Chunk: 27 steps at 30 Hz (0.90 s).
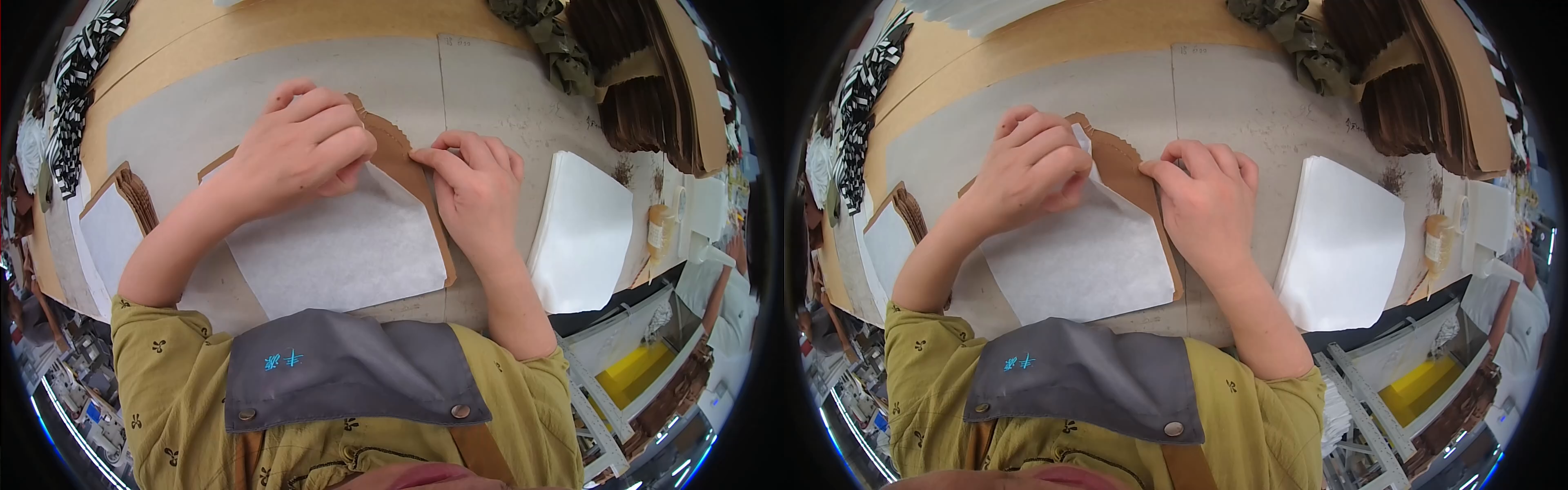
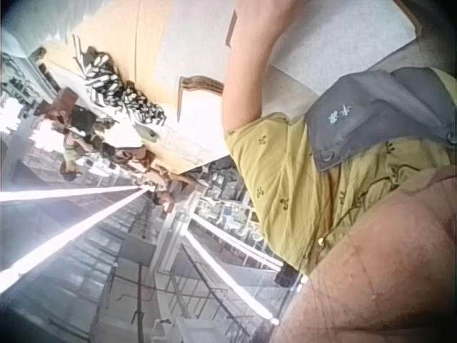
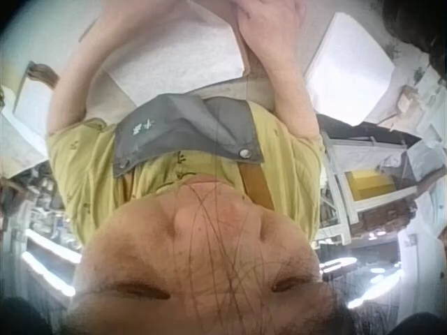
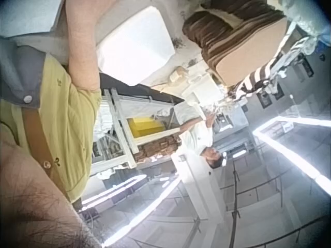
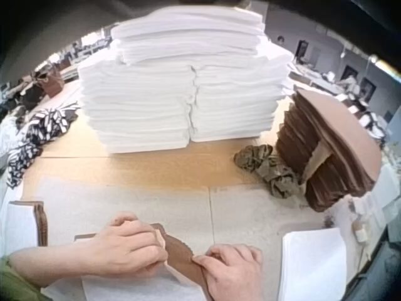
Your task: Applying adhesive to a leather piece and carefully pressing a white paper backing onto it.
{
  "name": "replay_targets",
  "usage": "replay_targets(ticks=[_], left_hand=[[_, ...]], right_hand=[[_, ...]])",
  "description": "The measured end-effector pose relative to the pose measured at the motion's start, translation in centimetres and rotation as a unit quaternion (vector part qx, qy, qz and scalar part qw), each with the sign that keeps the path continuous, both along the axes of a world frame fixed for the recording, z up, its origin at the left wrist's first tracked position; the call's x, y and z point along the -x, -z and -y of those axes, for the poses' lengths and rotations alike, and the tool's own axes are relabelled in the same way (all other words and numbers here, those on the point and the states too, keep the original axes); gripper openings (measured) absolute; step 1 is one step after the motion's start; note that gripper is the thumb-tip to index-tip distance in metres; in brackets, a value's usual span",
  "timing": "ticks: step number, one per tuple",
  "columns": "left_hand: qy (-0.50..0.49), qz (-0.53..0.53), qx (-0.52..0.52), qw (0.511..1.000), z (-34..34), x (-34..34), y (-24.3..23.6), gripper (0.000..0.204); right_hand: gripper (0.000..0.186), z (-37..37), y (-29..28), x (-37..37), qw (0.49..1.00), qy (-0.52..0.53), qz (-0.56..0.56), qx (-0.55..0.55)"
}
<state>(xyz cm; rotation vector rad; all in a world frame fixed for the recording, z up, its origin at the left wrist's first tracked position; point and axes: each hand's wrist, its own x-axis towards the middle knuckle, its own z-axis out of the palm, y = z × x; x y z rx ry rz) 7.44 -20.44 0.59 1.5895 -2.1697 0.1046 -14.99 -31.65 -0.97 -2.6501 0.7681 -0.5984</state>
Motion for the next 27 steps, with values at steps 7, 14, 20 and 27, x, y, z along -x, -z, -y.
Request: replay_targets(ticks=[7, 14, 20, 27], left_hand=[[-0.034, -0.125, -0.039, 0.991, -3.2, 0.3, -0.6, 0.056], [-0.104, -0.097, -0.155, 0.978, -10.8, 1.8, -0.8, 0.055], [-0.266, -0.061, -0.224, 0.936, -16.1, 4.2, 0.7, 0.074], [-0.282, -0.069, -0.227, 0.930, -16.3, 4.5, 0.8, 0.077]], right_hand=[[0.025, 0.5, 0.1, 0.5, 0.999, -0.018, 0.019, -0.020], [0.068, -5.4, -1.8, -1.1, 0.981, -0.184, -0.035, -0.049], [0.085, -9.0, -0.4, -5.8, 0.951, -0.286, -0.073, -0.088], [0.088, -7.0, 0.9, -5.6, 0.960, -0.216, -0.170, -0.046]])
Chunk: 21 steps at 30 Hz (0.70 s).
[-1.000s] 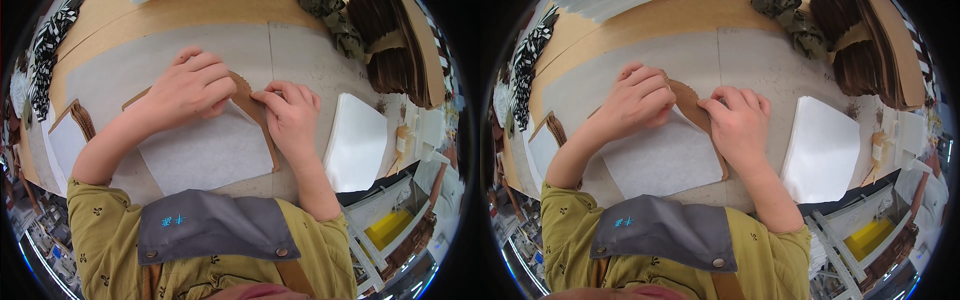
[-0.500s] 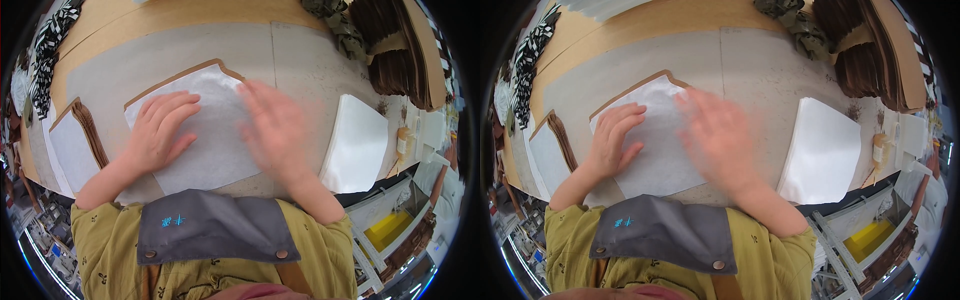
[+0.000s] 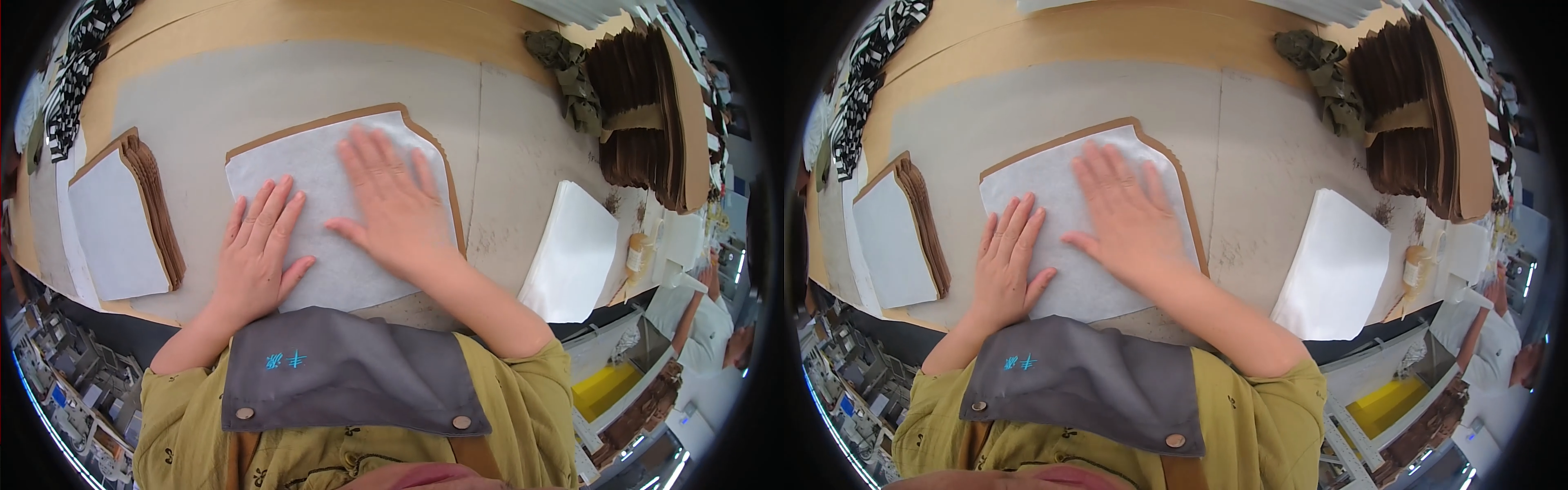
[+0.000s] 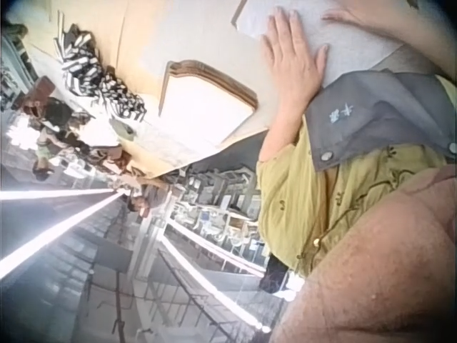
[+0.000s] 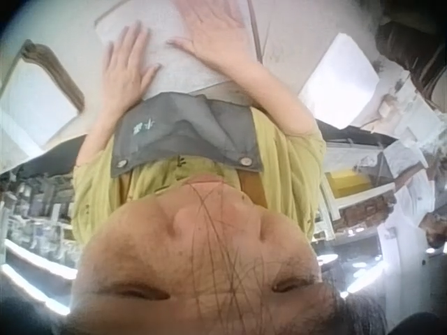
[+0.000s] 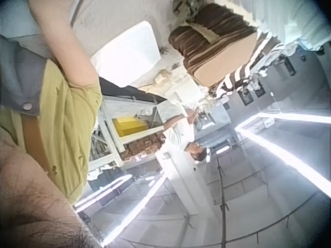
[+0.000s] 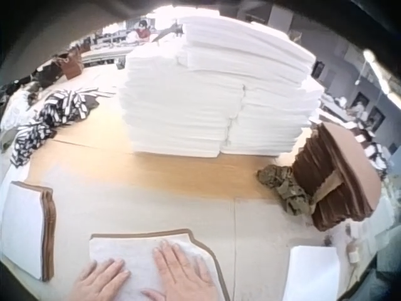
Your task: Applying adhesive to a leather piece and carefully pressing a white paper backing onto it.
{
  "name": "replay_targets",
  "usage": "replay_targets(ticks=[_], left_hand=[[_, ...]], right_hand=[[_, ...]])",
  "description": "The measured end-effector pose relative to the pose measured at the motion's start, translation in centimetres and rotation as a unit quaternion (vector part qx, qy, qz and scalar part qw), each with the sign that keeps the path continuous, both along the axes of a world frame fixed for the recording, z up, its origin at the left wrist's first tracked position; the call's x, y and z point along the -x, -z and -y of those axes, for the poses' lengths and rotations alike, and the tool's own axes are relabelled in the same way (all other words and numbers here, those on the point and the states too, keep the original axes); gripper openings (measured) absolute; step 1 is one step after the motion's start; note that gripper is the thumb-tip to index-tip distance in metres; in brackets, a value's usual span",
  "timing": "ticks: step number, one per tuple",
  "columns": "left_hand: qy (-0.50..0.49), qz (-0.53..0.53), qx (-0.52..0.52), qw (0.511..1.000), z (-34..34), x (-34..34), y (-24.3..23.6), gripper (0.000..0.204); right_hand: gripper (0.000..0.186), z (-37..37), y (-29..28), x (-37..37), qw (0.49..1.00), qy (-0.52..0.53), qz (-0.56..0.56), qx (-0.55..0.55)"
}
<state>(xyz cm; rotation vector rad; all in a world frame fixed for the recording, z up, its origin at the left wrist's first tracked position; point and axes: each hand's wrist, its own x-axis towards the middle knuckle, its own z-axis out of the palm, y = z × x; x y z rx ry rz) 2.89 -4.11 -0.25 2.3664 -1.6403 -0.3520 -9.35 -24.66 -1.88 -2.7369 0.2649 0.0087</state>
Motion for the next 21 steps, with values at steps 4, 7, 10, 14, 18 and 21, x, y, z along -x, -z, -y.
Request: replay_targets(ticks=[4, 7, 10, 14, 18, 21], left_hand=[[0.002, -0.001, 0.003, 1.000, -0.1, -0.1, -0.1, 0.078], [0.006, 0.000, 0.006, 1.000, 0.0, -0.1, -0.2, 0.078], [0.006, -0.003, 0.008, 1.000, 0.3, 0.0, -0.3, 0.078], [0.017, -0.001, 0.010, 1.000, 0.4, -0.2, -0.1, 0.077], [0.013, 0.005, 0.003, 1.000, 0.4, -0.2, -0.2, 0.077], [0.008, 0.015, -0.005, 1.000, 0.0, 0.1, -0.3, 0.078]], right_hand=[[0.096, 1.4, -0.6, 2.0, 0.991, 0.114, -0.056, 0.048], [0.098, 1.4, -0.3, 3.6, 0.978, 0.191, -0.056, 0.062], [0.099, 1.0, -0.6, 3.5, 0.978, 0.198, -0.048, 0.056], [0.103, -0.7, -0.6, 2.4, 0.999, 0.007, -0.019, 0.043], [0.104, -0.1, -0.3, 3.5, 0.998, 0.029, -0.044, 0.013], [0.103, 1.7, -0.6, 6.0, 0.981, 0.175, -0.071, 0.037]])
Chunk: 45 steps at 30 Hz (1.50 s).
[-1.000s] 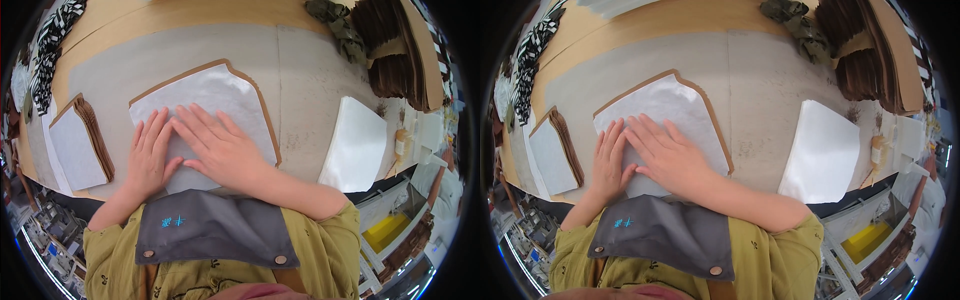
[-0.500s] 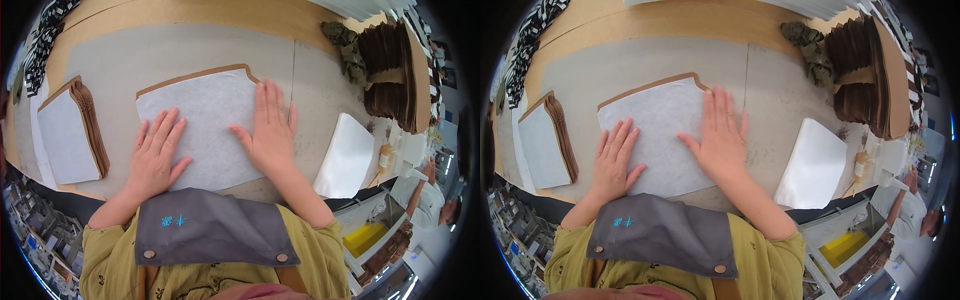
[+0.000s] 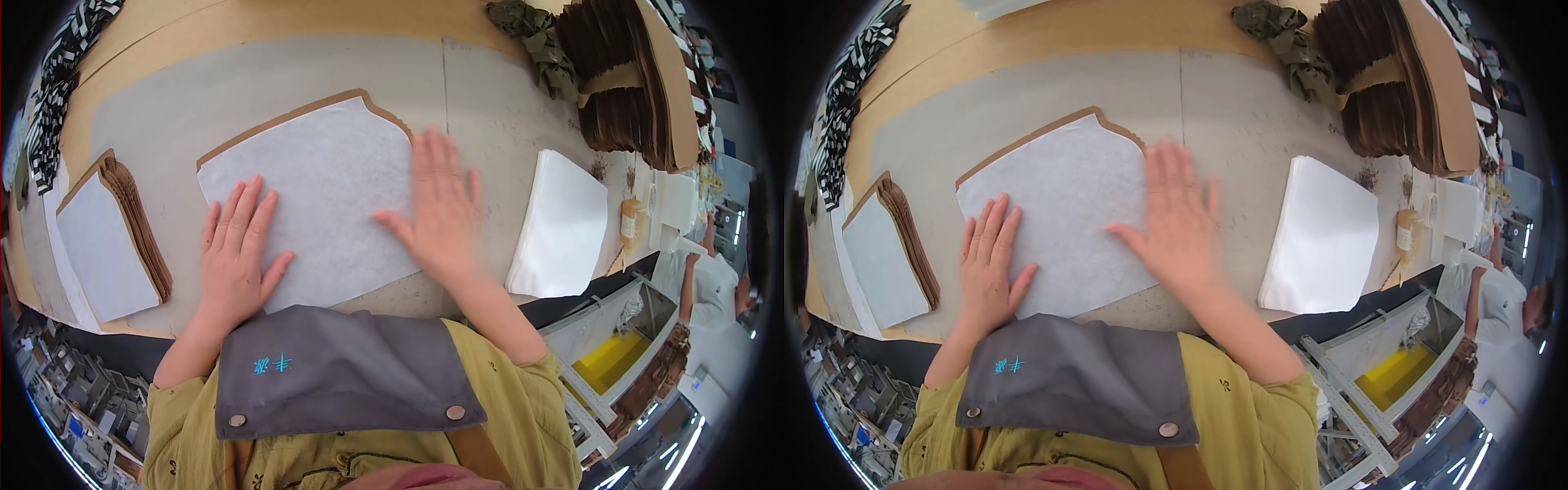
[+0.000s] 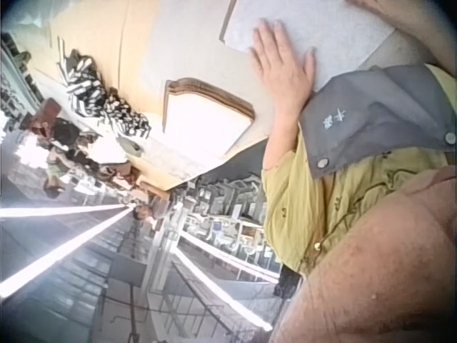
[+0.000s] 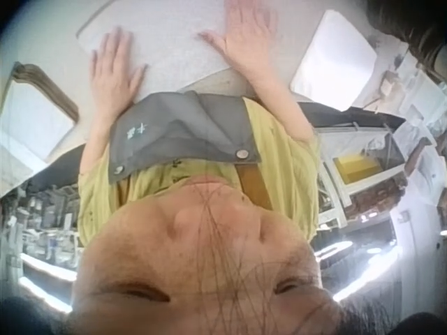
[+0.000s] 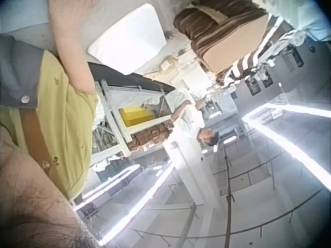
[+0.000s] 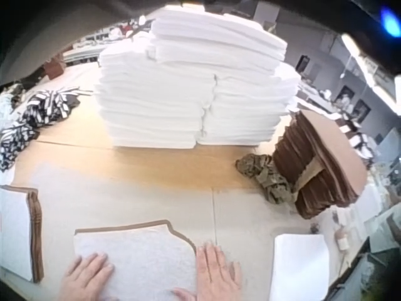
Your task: Applying adhesive to a leather piece and carefully pressing a white paper backing onto it.
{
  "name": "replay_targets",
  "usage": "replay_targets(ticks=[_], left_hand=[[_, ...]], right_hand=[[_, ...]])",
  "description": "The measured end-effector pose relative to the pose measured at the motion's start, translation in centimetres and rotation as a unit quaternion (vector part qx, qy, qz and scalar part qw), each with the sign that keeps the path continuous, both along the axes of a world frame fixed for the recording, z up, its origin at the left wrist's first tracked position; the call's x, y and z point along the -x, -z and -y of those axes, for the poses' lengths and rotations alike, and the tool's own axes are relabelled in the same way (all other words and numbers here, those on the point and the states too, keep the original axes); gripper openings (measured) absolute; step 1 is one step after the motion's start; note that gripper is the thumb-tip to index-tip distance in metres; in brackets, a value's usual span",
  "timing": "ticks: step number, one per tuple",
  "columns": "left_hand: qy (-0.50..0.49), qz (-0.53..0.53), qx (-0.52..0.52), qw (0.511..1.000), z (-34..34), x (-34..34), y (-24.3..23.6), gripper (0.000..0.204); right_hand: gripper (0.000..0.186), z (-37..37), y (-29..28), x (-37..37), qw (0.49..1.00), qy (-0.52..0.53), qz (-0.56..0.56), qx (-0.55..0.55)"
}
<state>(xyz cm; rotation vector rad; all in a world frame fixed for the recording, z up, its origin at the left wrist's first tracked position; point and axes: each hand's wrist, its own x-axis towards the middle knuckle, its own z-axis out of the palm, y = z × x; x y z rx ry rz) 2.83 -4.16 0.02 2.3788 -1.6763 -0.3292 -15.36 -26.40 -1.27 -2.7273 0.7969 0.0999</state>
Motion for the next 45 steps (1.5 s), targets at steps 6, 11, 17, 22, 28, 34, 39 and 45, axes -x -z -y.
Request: replay_targets(ticks=[6, 11, 17, 22, 28, 34, 39, 45], left_hand=[[0.005, -0.004, 0.013, 1.000, -0.1, 0.0, 0.2, 0.080], [0.020, -0.008, -0.024, 0.999, -1.4, 2.2, -0.6, 0.080], [0.017, 0.019, -0.017, 1.000, -3.3, 4.4, 0.8, 0.082], [0.000, 0.025, -0.015, 1.000, -4.3, 6.3, 0.9, 0.080], [-0.099, 0.034, -0.025, 0.994, -5.9, 7.5, 2.6, 0.076], [-0.042, 0.072, -0.009, 0.996, -6.1, 7.9, 1.6, 0.081], [-0.048, 0.072, -0.014, 0.996, -6.0, 8.0, 1.2, 0.082], [-0.043, 0.076, -0.010, 0.996, -5.4, 8.3, 0.8, 0.081]], right_hand=[[0.101, -2.7, -0.9, 1.4, 1.000, -0.023, 0.004, 0.001], [0.089, -5.7, -0.1, 3.2, 0.973, -0.217, 0.083, 0.006], [0.082, -6.9, 0.1, 4.6, 0.959, -0.258, 0.107, -0.049], [0.073, -8.0, 0.8, 5.3, 0.951, -0.273, 0.136, -0.060], [0.069, -10.6, 1.5, 3.3, 0.913, -0.346, 0.212, 0.042], [0.078, -10.0, 1.3, 4.8, 0.955, -0.246, 0.117, -0.120], [0.090, -8.2, 0.4, 7.8, 0.981, -0.117, 0.068, -0.137], [0.096, -7.3, 0.0, 9.9, 0.996, -0.003, 0.024, -0.088]])
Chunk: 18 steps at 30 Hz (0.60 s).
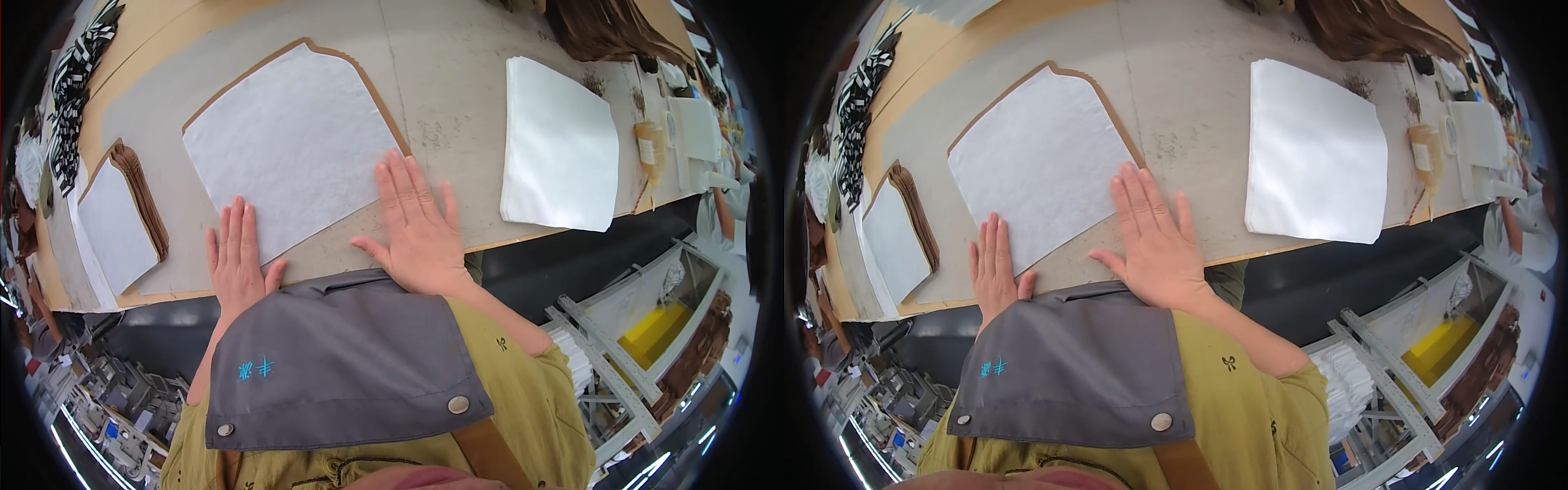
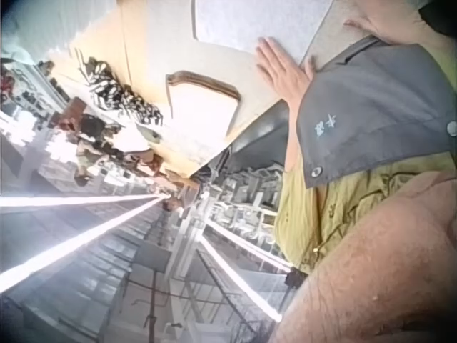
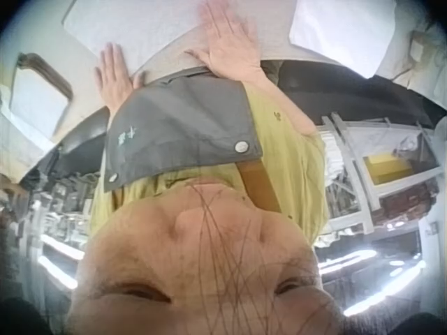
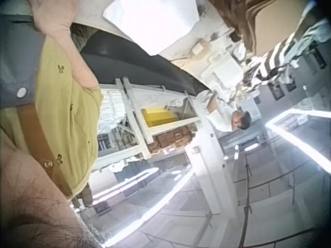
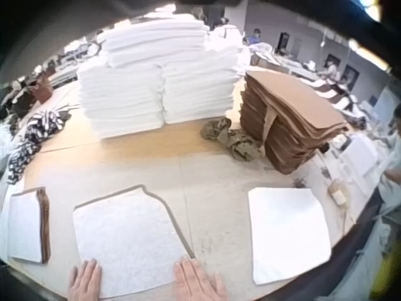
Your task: Applying adhesive to a leather piece and carefully pressing a white paper backing onto it.
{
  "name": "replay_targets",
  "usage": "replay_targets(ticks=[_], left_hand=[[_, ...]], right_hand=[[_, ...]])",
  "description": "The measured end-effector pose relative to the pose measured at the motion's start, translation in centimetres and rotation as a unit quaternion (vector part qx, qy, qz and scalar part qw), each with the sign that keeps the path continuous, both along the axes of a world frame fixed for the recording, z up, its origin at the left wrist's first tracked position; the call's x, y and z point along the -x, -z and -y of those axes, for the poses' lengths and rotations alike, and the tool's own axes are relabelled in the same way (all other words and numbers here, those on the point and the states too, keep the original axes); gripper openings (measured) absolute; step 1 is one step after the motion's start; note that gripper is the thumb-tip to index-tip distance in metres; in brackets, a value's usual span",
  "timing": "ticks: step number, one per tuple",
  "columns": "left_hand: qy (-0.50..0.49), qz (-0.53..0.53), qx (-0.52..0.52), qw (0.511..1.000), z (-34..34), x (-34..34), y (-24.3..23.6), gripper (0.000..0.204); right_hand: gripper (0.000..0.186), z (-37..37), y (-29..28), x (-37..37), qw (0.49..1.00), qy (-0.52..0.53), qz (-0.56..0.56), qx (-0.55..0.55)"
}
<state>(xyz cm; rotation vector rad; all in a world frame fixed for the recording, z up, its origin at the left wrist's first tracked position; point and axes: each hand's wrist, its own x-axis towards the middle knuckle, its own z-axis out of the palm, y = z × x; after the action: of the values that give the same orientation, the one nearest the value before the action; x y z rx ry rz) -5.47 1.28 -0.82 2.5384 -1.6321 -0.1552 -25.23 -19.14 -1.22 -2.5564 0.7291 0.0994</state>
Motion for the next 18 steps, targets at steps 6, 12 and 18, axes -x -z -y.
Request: replay_targets(ticks=[6, 12, 18], left_hand=[[-0.009, -0.008, 0.037, 0.999, -0.3, 0.1, 0.3, 0.085], [-0.012, -0.013, 0.089, 0.996, -0.8, -0.1, 0.8, 0.087], [-0.034, -0.056, 0.117, 0.991, -0.1, -1.2, -0.2, 0.071]], right_hand=[[0.099, 2.2, -0.3, 2.9, 0.986, 0.113, -0.021, 0.123], [0.083, 5.0, 0.1, 4.4, 0.961, 0.191, 0.047, 0.195], [0.065, 5.0, 0.9, 4.2, 0.954, 0.173, 0.095, 0.224]])
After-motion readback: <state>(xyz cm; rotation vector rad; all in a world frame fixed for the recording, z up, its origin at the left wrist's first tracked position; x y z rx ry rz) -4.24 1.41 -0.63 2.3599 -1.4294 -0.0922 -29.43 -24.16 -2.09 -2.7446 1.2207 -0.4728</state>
